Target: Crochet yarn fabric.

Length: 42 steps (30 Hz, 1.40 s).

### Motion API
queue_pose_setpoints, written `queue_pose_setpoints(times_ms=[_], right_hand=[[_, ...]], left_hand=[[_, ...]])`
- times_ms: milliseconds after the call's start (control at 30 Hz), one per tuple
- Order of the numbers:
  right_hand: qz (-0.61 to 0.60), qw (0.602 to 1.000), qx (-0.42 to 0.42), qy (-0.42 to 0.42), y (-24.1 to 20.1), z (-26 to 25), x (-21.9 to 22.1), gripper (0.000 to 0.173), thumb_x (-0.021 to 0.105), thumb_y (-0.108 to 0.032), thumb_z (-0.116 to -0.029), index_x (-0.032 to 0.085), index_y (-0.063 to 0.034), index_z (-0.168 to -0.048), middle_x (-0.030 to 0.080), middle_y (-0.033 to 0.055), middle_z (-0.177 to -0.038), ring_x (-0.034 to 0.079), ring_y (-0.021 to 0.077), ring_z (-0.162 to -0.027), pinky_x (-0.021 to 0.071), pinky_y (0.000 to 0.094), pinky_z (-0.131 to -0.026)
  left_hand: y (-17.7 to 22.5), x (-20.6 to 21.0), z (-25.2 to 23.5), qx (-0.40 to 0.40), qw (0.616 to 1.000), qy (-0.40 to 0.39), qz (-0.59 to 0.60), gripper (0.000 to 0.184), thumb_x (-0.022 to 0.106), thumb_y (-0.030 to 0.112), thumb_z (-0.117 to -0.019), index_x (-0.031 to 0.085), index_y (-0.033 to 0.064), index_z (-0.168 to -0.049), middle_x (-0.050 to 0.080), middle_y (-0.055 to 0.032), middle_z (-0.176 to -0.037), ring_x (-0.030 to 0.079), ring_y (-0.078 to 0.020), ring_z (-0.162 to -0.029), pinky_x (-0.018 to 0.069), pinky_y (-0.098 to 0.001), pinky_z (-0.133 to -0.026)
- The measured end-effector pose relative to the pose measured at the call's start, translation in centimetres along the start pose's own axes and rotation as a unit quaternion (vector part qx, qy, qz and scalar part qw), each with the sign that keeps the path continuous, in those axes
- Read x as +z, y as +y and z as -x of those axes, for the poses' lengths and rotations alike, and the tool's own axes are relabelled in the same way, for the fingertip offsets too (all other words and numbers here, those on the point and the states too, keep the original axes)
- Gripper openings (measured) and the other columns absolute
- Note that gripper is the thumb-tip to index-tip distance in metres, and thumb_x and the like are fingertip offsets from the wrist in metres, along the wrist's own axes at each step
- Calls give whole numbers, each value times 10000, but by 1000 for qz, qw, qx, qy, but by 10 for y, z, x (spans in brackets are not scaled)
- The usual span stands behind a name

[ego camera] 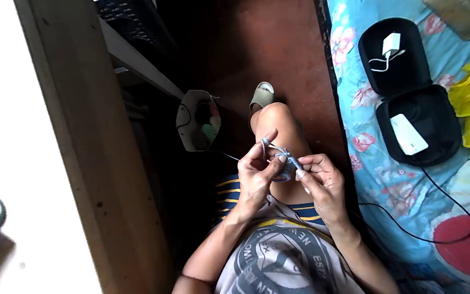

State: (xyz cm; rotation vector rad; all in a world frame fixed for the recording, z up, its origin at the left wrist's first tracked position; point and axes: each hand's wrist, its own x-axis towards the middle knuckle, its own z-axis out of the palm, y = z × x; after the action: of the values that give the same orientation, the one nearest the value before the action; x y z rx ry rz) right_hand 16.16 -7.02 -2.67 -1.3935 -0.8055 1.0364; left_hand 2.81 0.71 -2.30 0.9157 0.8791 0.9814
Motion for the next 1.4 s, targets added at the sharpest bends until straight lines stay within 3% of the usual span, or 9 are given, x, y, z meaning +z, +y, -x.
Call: queue_pose_setpoints(times_ms=[133,200,433,633,833,1033,1167,1267,1400], right_hand=[[70,996,-60,3,-1,1,0,152,591,10,-938,626,14,-1086,698,-21,-885,649,-16,-765,550,144,-690],[71,995,-77,6,0,1,2,152,592,14,-934,629,17,-1082,703,-17,-891,656,-15,-774,558,148,-703],[61,995,-72,31,0,2,4,202,578,42,-937,620,20,-1133,697,-31,-866,600,-37,-695,495,120,-610],[125,984,-126,19,1,2,0,158,589,27,-944,653,76,-1080,712,32,-956,660,-18,-852,566,148,-787],[136,979,-152,7,3,3,-2,178,588,9,-963,668,86,-1101,722,47,-974,665,-14,-874,567,154,-802],[107,987,-123,-9,2,1,-3,201,589,4,-954,665,70,-1129,707,13,-949,649,-19,-842,558,146,-758],[80,992,-91,-25,-2,-1,-2,236,564,-2,-965,654,57,-1175,702,-8,-912,618,-28,-764,519,130,-662],[69,993,-91,-24,-2,-2,-2,233,562,4,-967,652,48,-1177,708,-14,-914,616,-30,-753,514,128,-654],[60,993,-96,-20,0,-2,-3,229,571,11,-960,671,49,-1163,716,-7,-920,621,-28,-760,516,128,-654]], left_hand=[[0,0,1,-4,1000,2,-30,193,678,-75,-855,742,6,-1018,741,-37,-886,692,-76,-744,597,-244,-687],[2,-1,1,-6,999,2,-37,141,689,-71,-851,741,25,-939,737,-31,-863,687,-69,-731,592,-235,-675],[-2,-5,0,-34,999,-17,-18,103,683,-37,-861,722,49,-902,705,-5,-775,651,-50,-669,560,-220,-636],[-2,-10,-1,-54,998,-15,18,113,678,-35,-866,743,44,-914,718,-27,-786,667,-63,-682,571,-227,-659],[-1,-12,-2,-70,996,-17,48,104,674,-27,-886,749,38,-919,732,-43,-818,685,-72,-721,584,-238,-698],[0,-14,-2,-74,995,-29,56,131,666,-27,-898,755,29,-977,744,-46,-863,693,-70,-746,589,-235,-713],[0,-14,-2,-70,994,-41,73,353,645,-64,-901,685,-6,-1247,727,-39,-864,688,-81,-760,594,-258,-749],[1,-14,-3,-57,993,-57,86,586,639,-94,-892,543,46,-1452,712,-40,-885,677,-87,-761,588,-256,-759],[1,-13,-2,-55,993,-59,85,646,646,-100,-884,510,83,-1490,702,-51,-886,672,-95,-749,586,-248,-728]])
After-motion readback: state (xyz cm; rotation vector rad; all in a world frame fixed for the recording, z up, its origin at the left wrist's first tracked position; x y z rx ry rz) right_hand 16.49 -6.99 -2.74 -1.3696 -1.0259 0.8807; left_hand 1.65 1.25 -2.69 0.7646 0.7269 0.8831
